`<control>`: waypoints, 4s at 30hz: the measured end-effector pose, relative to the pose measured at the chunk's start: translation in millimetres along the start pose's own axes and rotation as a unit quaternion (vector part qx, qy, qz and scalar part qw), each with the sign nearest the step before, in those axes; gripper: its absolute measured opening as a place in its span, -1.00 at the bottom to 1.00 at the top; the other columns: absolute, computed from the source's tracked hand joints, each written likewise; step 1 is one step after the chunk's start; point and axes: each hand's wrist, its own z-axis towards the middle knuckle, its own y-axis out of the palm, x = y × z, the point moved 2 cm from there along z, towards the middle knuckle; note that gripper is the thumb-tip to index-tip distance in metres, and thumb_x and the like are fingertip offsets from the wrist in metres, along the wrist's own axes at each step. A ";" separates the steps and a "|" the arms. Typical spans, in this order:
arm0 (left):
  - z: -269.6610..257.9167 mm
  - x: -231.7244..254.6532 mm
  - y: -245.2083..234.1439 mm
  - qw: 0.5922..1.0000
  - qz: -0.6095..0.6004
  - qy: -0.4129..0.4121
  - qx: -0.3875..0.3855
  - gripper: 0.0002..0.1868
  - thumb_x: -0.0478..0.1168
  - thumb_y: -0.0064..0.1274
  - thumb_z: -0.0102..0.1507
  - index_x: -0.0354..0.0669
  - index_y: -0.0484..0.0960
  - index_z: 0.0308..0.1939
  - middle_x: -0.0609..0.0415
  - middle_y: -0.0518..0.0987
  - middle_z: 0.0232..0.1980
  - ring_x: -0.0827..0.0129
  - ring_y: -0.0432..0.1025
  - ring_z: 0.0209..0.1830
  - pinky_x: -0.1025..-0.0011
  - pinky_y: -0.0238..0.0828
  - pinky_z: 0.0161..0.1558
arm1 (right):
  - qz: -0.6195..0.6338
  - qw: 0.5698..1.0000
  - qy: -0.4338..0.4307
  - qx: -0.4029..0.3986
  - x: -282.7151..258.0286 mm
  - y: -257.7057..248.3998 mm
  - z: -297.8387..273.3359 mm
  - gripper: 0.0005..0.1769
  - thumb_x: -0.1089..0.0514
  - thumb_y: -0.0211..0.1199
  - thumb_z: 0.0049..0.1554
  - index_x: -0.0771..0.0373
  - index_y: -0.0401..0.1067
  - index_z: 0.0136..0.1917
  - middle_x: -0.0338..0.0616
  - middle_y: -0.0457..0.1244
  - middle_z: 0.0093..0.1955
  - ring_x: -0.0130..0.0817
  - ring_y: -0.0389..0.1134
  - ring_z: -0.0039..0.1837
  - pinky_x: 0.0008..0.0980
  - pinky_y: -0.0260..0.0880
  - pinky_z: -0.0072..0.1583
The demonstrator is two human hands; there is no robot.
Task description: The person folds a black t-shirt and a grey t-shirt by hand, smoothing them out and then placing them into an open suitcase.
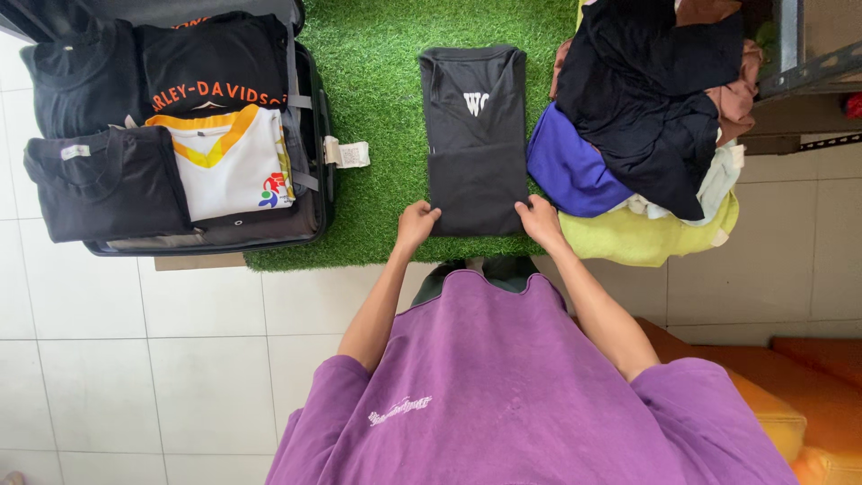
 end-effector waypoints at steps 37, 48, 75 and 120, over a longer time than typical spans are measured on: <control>-38.7 41.9 3.2 0.989 0.103 0.049 0.099 -0.37 -0.02 0.07 0.32 -0.24 0.36 0.40 -0.07 0.63 0.02 0.05 0.41 0.15 0.10 0.28 0.24 | -0.022 0.982 -0.130 0.138 -47.3 -14.9 -35.9 -0.54 0.12 0.23 0.22 0.27 0.38 0.36 0.04 0.31 0.23 -0.08 0.34 0.10 -0.15 0.34 0.17; -4.5 -4.2 9.2 0.996 -0.028 0.045 0.065 -0.63 -0.05 0.10 0.31 -0.31 0.67 -0.03 -0.10 0.73 -0.19 0.18 0.63 -0.22 0.25 0.52 -0.13 | 0.109 0.984 -0.019 0.140 9.8 14.6 -12.6 -0.65 0.01 0.32 0.20 0.41 0.52 -0.01 -0.07 0.40 -0.20 -0.32 0.42 -0.15 -0.31 0.40 -0.05; -10.3 -8.3 19.2 0.997 -0.074 0.017 -0.011 -0.59 0.03 0.18 0.34 -0.33 0.60 -0.17 -0.03 0.63 -0.34 0.39 0.44 -0.39 0.32 0.42 -0.29 | 0.155 0.987 0.034 0.010 0.6 3.1 -8.1 -0.53 0.02 0.33 0.19 0.43 0.38 0.17 -0.06 0.36 -0.10 -0.38 0.35 -0.08 -0.37 0.34 -0.05; 87.8 114.2 -33.7 0.982 -0.119 0.131 -0.074 -0.58 -0.17 0.00 0.39 -0.27 0.48 0.29 -0.10 0.67 0.11 0.27 0.50 0.06 0.31 0.40 0.16 | 0.175 0.969 -0.175 0.014 -128.0 -62.1 73.8 -0.58 0.06 0.29 0.26 0.42 0.45 0.24 0.01 0.44 0.10 -0.41 0.40 0.15 -0.37 0.38 0.19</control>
